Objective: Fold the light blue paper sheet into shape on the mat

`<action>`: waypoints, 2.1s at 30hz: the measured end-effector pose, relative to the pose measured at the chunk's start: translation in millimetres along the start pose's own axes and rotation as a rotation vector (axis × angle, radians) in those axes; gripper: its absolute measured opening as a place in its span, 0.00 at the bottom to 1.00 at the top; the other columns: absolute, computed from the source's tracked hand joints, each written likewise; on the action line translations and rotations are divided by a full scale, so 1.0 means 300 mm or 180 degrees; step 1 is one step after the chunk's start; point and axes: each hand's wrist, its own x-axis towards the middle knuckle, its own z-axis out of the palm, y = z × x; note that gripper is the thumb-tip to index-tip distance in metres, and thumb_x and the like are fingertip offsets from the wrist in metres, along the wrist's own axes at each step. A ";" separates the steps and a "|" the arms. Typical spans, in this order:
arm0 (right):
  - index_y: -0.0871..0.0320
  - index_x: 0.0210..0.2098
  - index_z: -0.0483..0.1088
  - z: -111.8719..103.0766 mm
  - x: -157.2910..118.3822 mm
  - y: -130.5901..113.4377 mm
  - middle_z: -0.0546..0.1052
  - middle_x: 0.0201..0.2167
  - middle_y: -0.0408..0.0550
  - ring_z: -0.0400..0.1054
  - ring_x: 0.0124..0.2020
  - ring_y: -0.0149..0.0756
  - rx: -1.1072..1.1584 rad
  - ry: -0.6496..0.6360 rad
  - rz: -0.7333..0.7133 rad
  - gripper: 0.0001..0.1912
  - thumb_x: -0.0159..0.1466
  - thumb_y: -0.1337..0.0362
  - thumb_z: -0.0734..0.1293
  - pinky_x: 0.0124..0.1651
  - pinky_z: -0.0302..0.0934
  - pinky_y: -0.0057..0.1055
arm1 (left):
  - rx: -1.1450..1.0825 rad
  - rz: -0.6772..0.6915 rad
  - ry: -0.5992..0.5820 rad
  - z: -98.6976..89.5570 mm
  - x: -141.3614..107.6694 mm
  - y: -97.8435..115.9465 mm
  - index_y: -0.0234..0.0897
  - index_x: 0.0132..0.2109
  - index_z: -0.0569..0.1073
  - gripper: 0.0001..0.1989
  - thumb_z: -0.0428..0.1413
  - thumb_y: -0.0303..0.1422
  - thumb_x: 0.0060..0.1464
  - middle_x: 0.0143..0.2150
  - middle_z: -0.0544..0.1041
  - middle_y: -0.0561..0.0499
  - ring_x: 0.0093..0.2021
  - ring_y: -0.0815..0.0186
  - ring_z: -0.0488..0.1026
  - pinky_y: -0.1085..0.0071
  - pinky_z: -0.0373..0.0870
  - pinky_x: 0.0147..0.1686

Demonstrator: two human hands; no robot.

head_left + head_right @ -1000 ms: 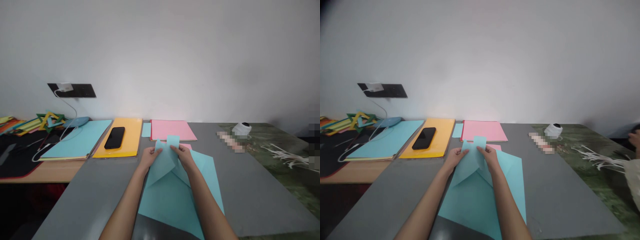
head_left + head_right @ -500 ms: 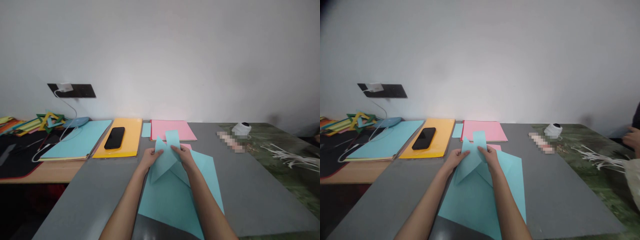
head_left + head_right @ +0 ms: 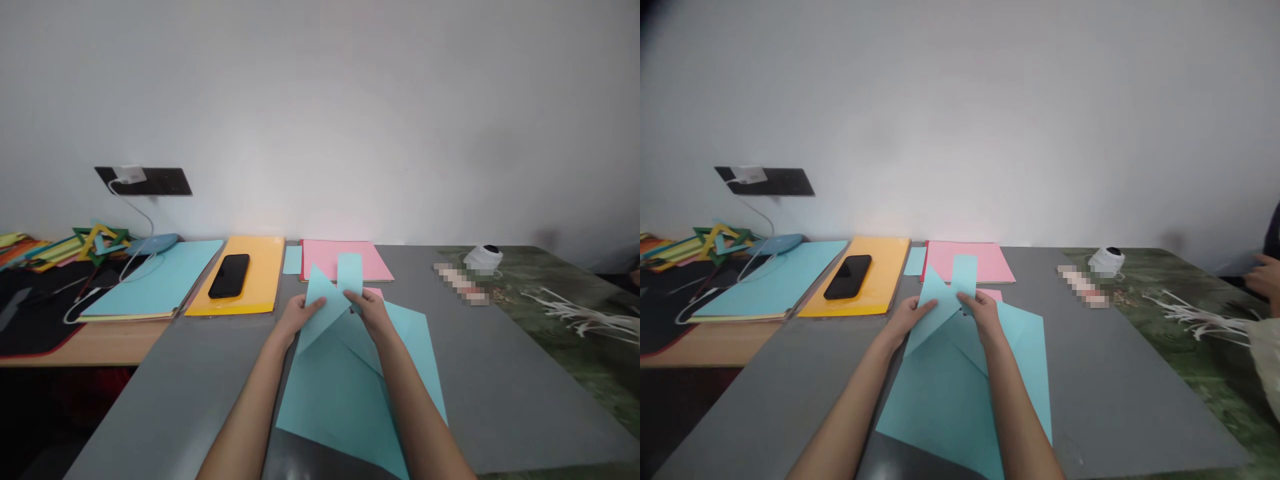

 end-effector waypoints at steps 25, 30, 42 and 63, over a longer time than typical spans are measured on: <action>0.61 0.22 0.70 -0.006 -0.005 -0.018 0.72 0.17 0.44 0.64 0.19 0.30 0.0230 0.0228 -0.0363 0.13 0.40 0.60 0.72 0.21 0.57 0.28 | 0.0518 0.0684 0.1086 -0.016 0.016 0.001 0.31 0.29 0.74 0.18 0.58 0.44 0.38 0.25 0.75 0.49 0.23 0.68 0.68 0.75 0.62 0.22; 0.61 0.25 0.68 -0.026 -0.003 -0.022 0.72 0.19 0.44 0.64 0.19 0.31 0.0281 0.0478 -0.0531 0.14 0.42 0.60 0.71 0.22 0.58 0.29 | 0.0568 0.0647 0.1254 -0.031 0.022 0.003 0.32 0.28 0.73 0.17 0.58 0.44 0.37 0.21 0.73 0.52 0.23 0.68 0.68 0.76 0.62 0.20; 0.57 0.37 0.55 0.055 0.022 -0.029 0.61 0.06 0.31 0.52 0.06 0.24 -0.0368 0.0017 -0.0461 0.12 0.51 0.65 0.59 0.10 0.45 0.20 | 0.0546 -0.0066 0.0710 -0.033 0.040 -0.073 0.35 0.47 0.56 0.27 0.57 0.39 0.42 0.31 0.72 0.49 0.16 0.69 0.68 0.72 0.65 0.14; 0.62 0.35 0.68 0.107 0.125 -0.010 0.74 0.34 0.51 0.69 0.28 0.34 -0.0508 0.0423 -0.0985 0.14 0.49 0.65 0.61 0.32 0.63 0.31 | 0.0648 0.0095 0.0274 -0.045 0.037 -0.066 0.35 0.52 0.57 0.35 0.61 0.36 0.37 0.34 0.74 0.47 0.29 0.65 0.71 0.67 0.69 0.28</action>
